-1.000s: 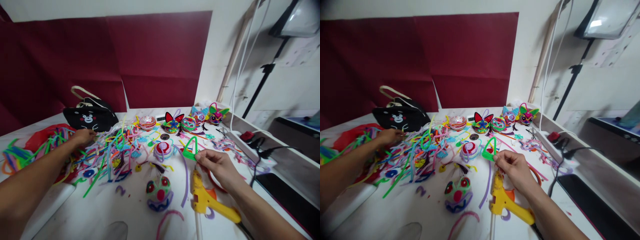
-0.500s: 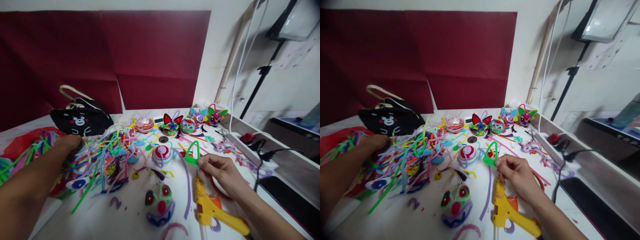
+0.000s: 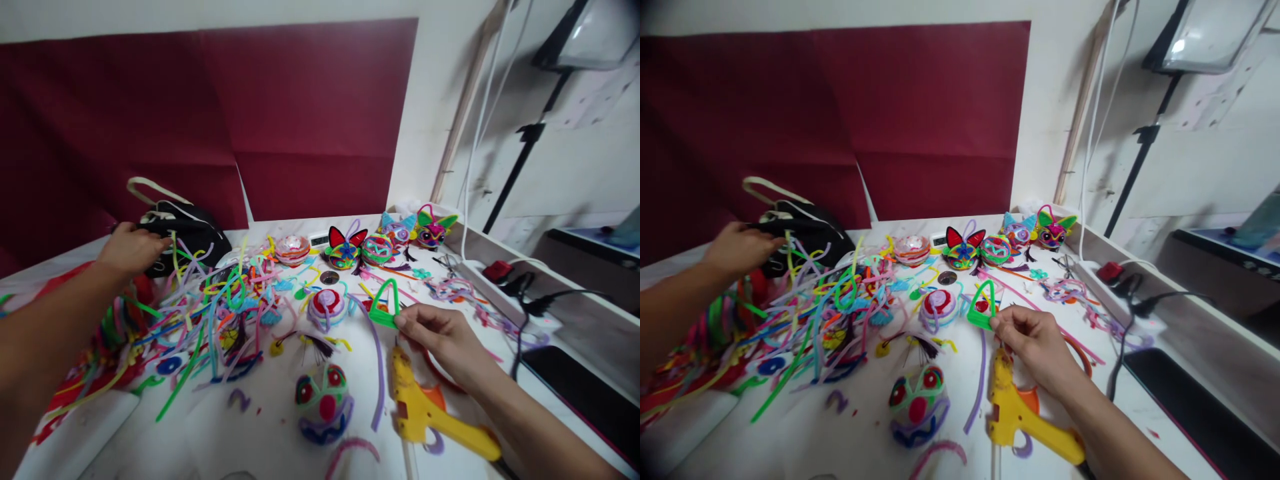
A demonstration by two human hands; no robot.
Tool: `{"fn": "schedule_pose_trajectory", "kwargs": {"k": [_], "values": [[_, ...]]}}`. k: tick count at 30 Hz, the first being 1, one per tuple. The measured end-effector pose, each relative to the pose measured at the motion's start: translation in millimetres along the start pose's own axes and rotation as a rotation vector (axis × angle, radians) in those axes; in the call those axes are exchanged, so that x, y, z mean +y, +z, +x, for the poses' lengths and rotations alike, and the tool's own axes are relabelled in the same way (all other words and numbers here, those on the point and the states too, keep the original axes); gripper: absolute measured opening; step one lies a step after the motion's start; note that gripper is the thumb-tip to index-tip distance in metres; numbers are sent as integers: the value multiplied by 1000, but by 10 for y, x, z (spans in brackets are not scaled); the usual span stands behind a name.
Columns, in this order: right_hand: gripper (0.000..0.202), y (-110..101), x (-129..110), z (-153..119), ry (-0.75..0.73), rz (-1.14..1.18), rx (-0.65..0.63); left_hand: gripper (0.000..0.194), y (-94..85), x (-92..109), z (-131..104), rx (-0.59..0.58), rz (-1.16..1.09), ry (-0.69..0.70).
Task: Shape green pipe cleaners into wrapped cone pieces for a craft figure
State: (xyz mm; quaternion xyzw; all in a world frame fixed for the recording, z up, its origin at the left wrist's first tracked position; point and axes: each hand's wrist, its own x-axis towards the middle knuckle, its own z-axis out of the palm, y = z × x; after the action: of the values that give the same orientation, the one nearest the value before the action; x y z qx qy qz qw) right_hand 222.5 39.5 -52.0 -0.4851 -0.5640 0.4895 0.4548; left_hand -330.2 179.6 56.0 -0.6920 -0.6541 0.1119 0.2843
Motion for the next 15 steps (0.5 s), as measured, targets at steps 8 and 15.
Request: {"fn": "schedule_pose_trajectory", "kwargs": {"k": [8,15], "values": [[30,-21,-42,2,-44,-25,-1,24,-431,-163,35,51,185,-27],[29,-37,-72,-12,-78,-42,0,25,-616,-420,104,96,60,-50]]}}
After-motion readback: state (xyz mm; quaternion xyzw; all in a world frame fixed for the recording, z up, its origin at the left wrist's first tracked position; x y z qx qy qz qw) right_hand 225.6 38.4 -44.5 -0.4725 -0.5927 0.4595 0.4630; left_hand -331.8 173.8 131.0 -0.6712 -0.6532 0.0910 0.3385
